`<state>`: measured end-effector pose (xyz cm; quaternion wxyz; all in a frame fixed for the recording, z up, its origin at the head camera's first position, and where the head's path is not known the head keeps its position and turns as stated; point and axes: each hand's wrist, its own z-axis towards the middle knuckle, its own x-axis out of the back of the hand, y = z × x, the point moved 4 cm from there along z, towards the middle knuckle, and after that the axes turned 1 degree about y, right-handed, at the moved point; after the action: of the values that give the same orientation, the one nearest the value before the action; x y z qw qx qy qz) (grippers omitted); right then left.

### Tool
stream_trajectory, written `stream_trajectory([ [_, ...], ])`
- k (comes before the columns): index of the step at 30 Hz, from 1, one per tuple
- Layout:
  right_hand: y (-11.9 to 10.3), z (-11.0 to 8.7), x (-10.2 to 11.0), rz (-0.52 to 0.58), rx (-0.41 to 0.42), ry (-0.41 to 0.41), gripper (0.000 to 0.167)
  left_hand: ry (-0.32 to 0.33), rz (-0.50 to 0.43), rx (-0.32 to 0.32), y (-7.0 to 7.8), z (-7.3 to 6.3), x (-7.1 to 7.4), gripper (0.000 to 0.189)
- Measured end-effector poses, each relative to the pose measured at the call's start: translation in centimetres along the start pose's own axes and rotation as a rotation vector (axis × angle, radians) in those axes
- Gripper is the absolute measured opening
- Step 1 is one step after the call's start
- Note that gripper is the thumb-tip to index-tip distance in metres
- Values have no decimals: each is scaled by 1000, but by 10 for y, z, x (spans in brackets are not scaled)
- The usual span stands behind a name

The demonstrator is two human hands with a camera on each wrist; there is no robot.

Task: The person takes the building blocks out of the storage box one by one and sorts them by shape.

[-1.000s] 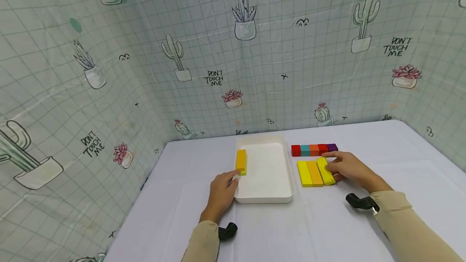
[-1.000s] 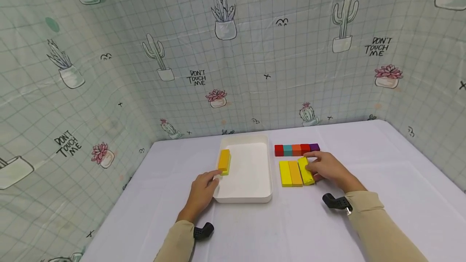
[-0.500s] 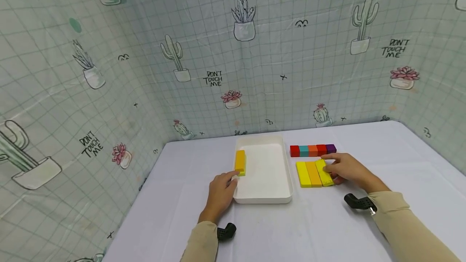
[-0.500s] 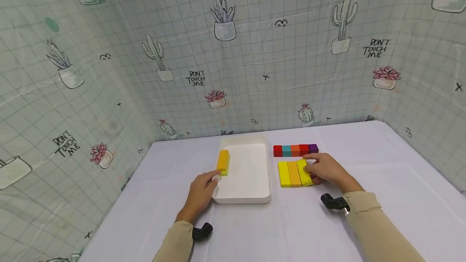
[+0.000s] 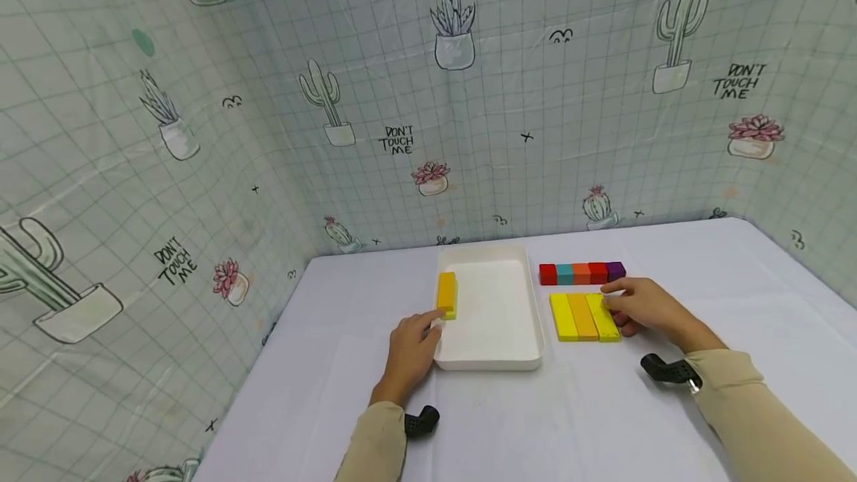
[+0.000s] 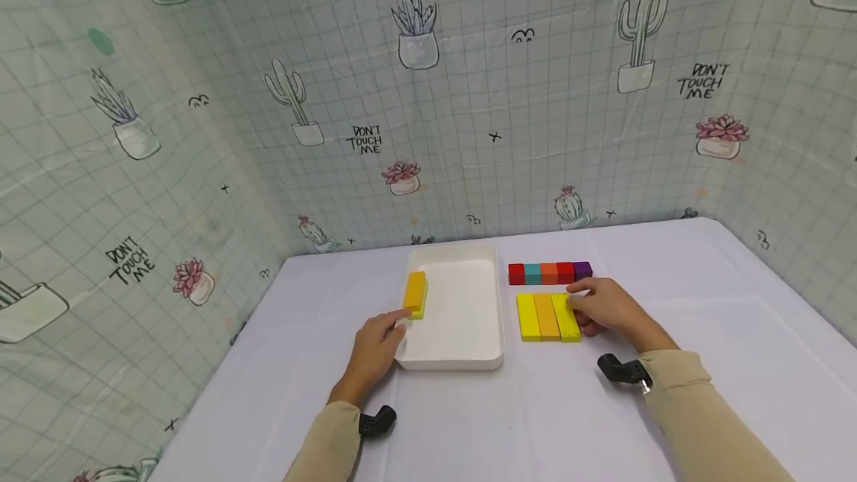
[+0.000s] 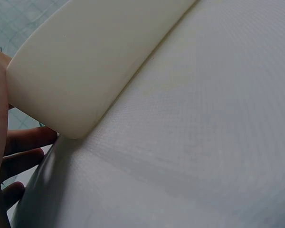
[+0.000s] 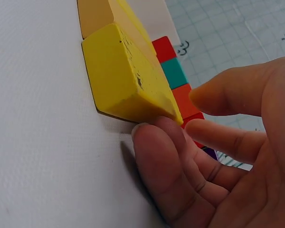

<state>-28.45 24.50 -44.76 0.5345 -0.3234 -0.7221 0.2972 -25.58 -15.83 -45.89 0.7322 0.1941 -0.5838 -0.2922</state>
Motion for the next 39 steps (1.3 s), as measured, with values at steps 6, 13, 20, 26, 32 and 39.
stream_trajectory([
  [6, 3, 0, 0, 50, -13, 41, 50, 6, -5, -12, -1, -1, -1, 33],
  [13, -3, 4, 0, 118, 9, 94, 47, 17, -18, 0, 0, 1, 0, 32],
  [20, -13, 6, -4, 165, 57, 112, 45, 6, -12, 3, 1, -1, 0, 33],
  [26, -35, 13, -16, 215, 97, 83, 44, 22, -12, -19, 1, 0, 3, 32],
  [32, -61, 21, -30, 249, 136, 20, 43, 25, -15, -25, 1, 3, 5, 33],
  [39, -80, 33, -45, 281, 137, -29, 41, 17, -23, -21, 1, 0, 1, 33],
])
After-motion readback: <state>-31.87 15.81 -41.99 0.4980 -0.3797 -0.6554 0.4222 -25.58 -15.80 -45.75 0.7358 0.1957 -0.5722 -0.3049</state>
